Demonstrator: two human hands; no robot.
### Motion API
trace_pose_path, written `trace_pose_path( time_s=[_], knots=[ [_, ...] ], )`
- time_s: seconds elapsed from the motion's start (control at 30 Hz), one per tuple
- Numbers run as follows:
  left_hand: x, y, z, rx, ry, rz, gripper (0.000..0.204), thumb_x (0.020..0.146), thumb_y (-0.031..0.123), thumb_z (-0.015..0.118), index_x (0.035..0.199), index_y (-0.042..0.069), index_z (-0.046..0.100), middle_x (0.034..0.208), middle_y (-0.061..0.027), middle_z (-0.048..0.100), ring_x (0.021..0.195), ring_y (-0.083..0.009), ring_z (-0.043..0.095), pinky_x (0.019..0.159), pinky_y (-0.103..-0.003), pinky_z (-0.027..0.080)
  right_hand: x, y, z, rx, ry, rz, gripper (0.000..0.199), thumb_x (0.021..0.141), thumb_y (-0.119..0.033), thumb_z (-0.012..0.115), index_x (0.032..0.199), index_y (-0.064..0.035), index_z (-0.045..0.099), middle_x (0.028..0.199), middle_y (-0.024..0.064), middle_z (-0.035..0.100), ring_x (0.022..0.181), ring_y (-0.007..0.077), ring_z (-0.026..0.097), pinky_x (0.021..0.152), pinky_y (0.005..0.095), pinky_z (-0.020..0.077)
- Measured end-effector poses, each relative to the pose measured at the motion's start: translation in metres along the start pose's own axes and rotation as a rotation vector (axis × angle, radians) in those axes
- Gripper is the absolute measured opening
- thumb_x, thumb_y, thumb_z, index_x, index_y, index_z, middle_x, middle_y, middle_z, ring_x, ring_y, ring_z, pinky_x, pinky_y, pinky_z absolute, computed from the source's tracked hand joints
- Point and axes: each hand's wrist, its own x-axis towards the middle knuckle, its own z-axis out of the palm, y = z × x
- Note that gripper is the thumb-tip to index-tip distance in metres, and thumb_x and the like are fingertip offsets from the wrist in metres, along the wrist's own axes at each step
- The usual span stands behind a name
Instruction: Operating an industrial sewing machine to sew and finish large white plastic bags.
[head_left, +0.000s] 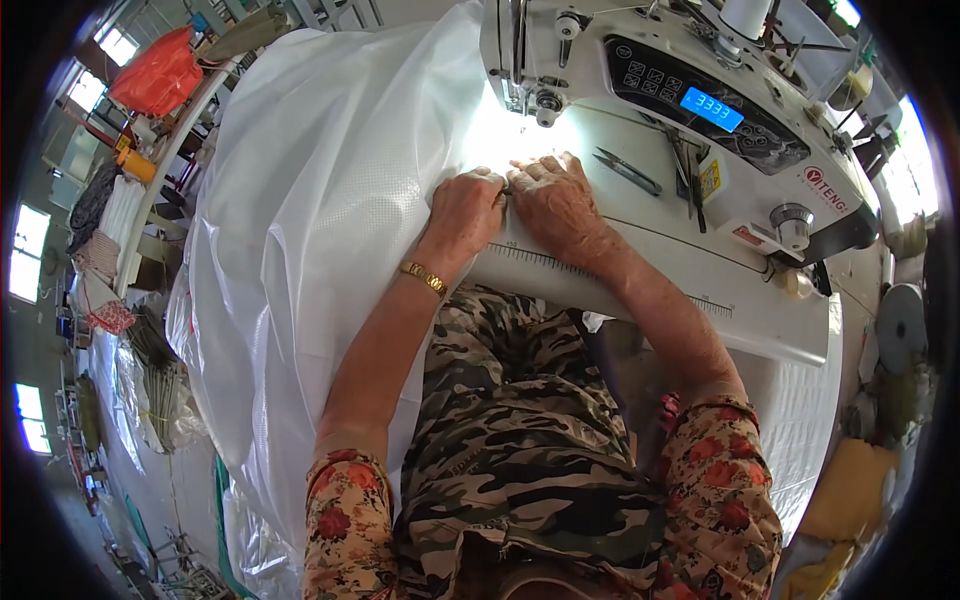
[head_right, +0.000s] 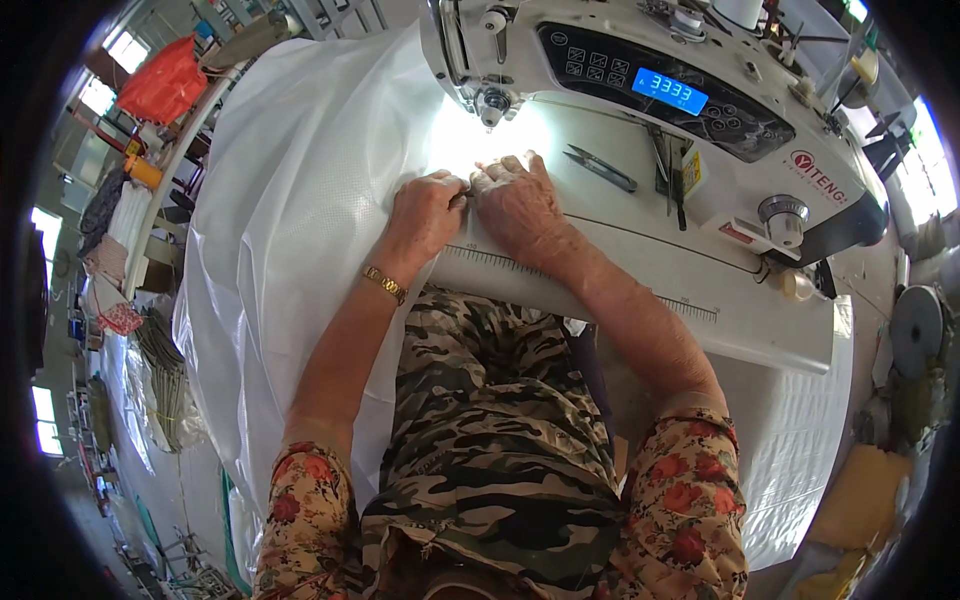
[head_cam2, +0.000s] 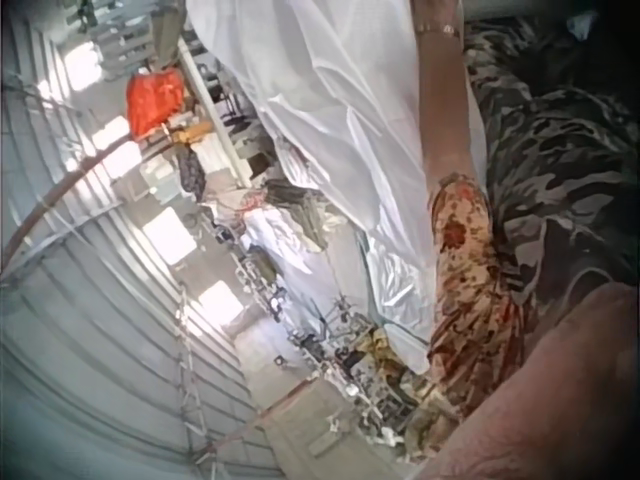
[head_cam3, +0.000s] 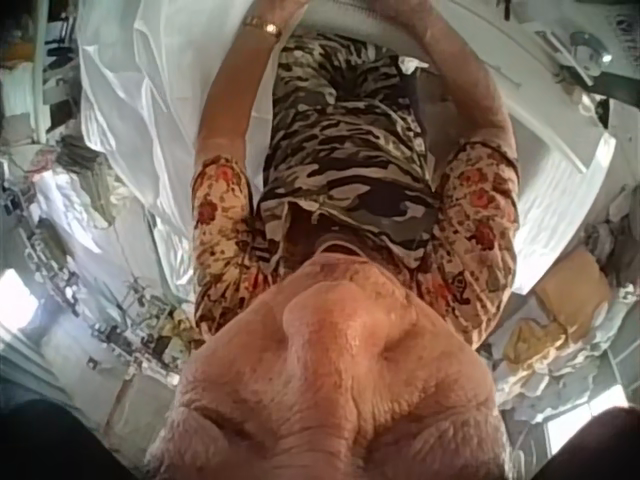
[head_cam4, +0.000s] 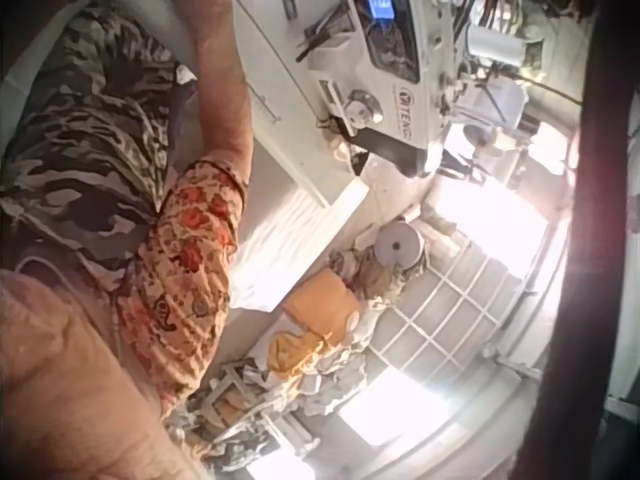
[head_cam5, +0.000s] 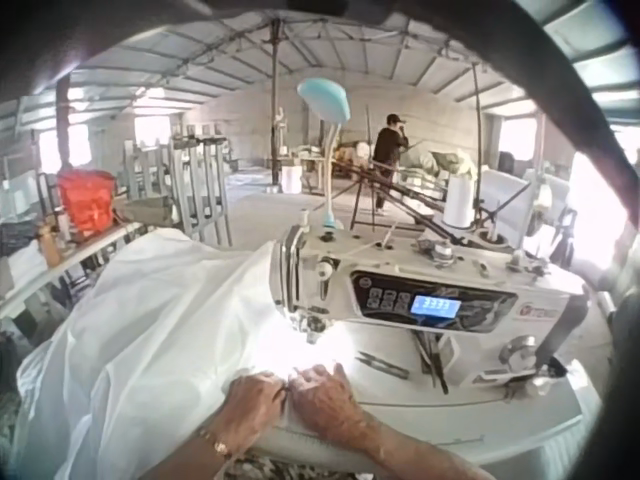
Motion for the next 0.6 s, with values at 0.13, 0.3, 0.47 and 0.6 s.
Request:
trace_pose_path(
  time_s=[0.13,0.3,0.47,0.6],
  knots=[
    [0.002,-0.001,0.003,-0.013,-0.012,-0.014,0.008,0.076,0.010,0.063,0.076,0.002,0.062,0.082,-0.0152,0.064,0.081,-0.0339,0.063,0.073,-0.044,0.049,0.000,0.000,0.001,-0.012,0.018,-0.014,0.028,0.088,-0.015,0.050,0.110,-0.0040,0.063,0.116,0.0104,0.065,0.111,0.0258,0.057,0.104,0.0467,0.0324],
    [0.004,-0.003,0.005,-0.002,-0.005,-0.027,0.007,0.076,0.009,0.062,0.076,0.002,0.063,0.080,-0.0166,0.064,0.080,-0.0352,0.063,0.073,-0.045,0.049,0.001,-0.001,-0.001,-0.028,-0.021,-0.006,0.027,0.088,-0.015,0.050,0.109,-0.0034,0.063,0.111,0.0120,0.065,0.110,0.0270,0.058,0.104,0.0481,0.0328],
    [0.009,-0.008,0.004,0.060,-0.081,-0.064,0.015,0.079,0.010,0.063,0.090,0.001,0.068,0.092,-0.0166,0.066,0.086,-0.0354,0.063,0.077,-0.043,0.050,0.002,-0.002,-0.002,-0.007,-0.002,-0.008,0.028,0.088,-0.015,0.049,0.109,-0.0026,0.062,0.110,0.0124,0.065,0.110,0.0277,0.058,0.103,0.0475,0.0337],
    [0.013,-0.009,0.005,0.041,-0.046,-0.055,0.015,0.078,0.011,0.064,0.088,0.001,0.068,0.091,-0.0169,0.066,0.086,-0.0356,0.063,0.078,-0.044,0.050,0.004,-0.001,-0.001,0.009,-0.047,0.006,0.030,0.088,-0.017,0.050,0.113,-0.0026,0.061,0.112,0.0127,0.065,0.111,0.0285,0.057,0.101,0.0457,0.0347]
  ],
)
